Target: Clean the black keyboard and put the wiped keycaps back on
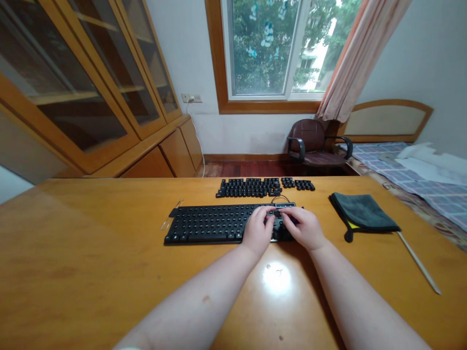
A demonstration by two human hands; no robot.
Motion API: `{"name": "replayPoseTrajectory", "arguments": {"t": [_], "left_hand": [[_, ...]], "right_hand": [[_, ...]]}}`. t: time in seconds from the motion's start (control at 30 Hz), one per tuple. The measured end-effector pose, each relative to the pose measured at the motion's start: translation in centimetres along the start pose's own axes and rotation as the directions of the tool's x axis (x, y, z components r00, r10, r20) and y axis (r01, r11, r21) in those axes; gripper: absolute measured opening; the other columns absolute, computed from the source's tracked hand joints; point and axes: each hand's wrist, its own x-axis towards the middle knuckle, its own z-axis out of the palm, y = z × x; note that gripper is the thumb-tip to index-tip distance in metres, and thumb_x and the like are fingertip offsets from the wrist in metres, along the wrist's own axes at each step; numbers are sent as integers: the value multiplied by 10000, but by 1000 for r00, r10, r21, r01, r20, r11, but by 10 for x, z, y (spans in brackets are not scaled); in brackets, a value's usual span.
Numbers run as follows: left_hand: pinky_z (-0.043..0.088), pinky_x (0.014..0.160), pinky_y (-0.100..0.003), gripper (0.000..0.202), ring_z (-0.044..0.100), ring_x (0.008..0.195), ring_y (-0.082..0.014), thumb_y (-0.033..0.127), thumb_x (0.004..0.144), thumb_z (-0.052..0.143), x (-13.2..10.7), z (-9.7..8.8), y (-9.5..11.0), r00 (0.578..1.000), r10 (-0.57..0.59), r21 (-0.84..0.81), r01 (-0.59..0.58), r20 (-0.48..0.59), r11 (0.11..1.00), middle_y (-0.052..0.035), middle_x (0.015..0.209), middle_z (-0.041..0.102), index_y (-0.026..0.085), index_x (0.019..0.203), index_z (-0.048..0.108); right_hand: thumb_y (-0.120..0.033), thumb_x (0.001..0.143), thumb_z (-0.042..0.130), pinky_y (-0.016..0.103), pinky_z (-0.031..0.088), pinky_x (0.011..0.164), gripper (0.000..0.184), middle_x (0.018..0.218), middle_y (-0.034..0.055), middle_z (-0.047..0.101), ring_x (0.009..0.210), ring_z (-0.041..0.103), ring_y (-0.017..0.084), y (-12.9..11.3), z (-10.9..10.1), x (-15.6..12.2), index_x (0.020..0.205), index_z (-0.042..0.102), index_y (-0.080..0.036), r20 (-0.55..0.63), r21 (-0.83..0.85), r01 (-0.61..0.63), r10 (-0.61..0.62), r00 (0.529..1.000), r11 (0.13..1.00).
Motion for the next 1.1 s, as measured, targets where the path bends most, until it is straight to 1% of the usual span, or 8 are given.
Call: {"name": "replayPoseTrajectory", "arguments": {"t": [0.13, 0.23, 0.37, 0.57, 0.77, 0.9, 1.0, 1.1], "left_hand": [[485, 827, -303, 175, 594, 881, -151, 186, 818, 534, 0, 0, 0, 998, -42, -32, 43, 40, 999, -21, 966, 653, 213, 975, 607], [500, 776, -285, 176, 605, 838, -145, 200, 805, 554, 0, 1, 0, 995, -94, -98, 96, 22, 991, -25, 926, 657, 198, 976, 593], [499, 791, -273, 210, 610, 867, -139, 191, 815, 533, 2, 2, -3, 990, -139, -177, 133, -19, 975, -42, 944, 655, 183, 1020, 577], [491, 800, -289, 237, 604, 865, -147, 205, 811, 536, 2, 3, -5, 992, -124, -141, 124, 12, 982, -45, 971, 658, 198, 1041, 597], [490, 723, -261, 208, 571, 725, -113, 155, 763, 573, 3, 1, -3, 992, -127, -133, 123, -18, 983, -20, 898, 642, 187, 966, 603], [485, 712, -260, 166, 561, 717, -114, 191, 743, 614, 4, -1, 0, 991, -129, -135, 124, -30, 983, -18, 875, 632, 182, 909, 616], [482, 691, -257, 154, 564, 697, -116, 233, 722, 650, 4, -2, 1, 989, -143, -139, 139, -20, 980, -8, 817, 639, 177, 862, 623], [478, 666, -255, 166, 564, 660, -113, 270, 695, 680, 3, -2, 1, 987, -159, -125, 156, -17, 980, 1, 771, 640, 173, 818, 625]], "right_hand": [[-226, 836, 499, 322, 516, 723, 174, 849, 50, 702, 771, 651, 189, -1, -1, 2, 906, 658, -223, -6, 10, -31, 31, 999, 999], [-245, 833, 513, 337, 514, 756, 202, 901, 56, 695, 826, 644, 197, -5, -1, 4, 979, 651, -231, 49, 74, -16, 12, 999, 997], [-291, 825, 550, 353, 509, 801, 266, 965, 70, 684, 878, 634, 204, -6, 0, 7, 1072, 635, -237, 82, 132, -21, 10, 997, 991], [-307, 823, 560, 354, 515, 776, 200, 896, 56, 695, 837, 639, 199, 1, 3, 7, 967, 686, -250, 52, 196, -118, 110, 993, 974], [-325, 760, 633, 344, 517, 776, 156, 860, 55, 712, 813, 653, 202, -1, 7, 7, 855, 708, -227, 40, 324, -264, 265, 963, 909], [-341, 728, 656, 355, 522, 762, 166, 829, 58, 717, 787, 657, 210, -2, 7, 8, 813, 713, -211, 66, 401, -326, 328, 942, 856], [-347, 712, 665, 362, 523, 757, 172, 814, 62, 719, 777, 659, 215, -2, 5, 9, 787, 715, -201, 111, 472, -385, 380, 918, 793], [-345, 718, 657, 369, 511, 784, 179, 832, 64, 718, 802, 654, 216, -1, 4, 8, 806, 719, -202, 143, 502, -418, 404, 904, 757]]}}
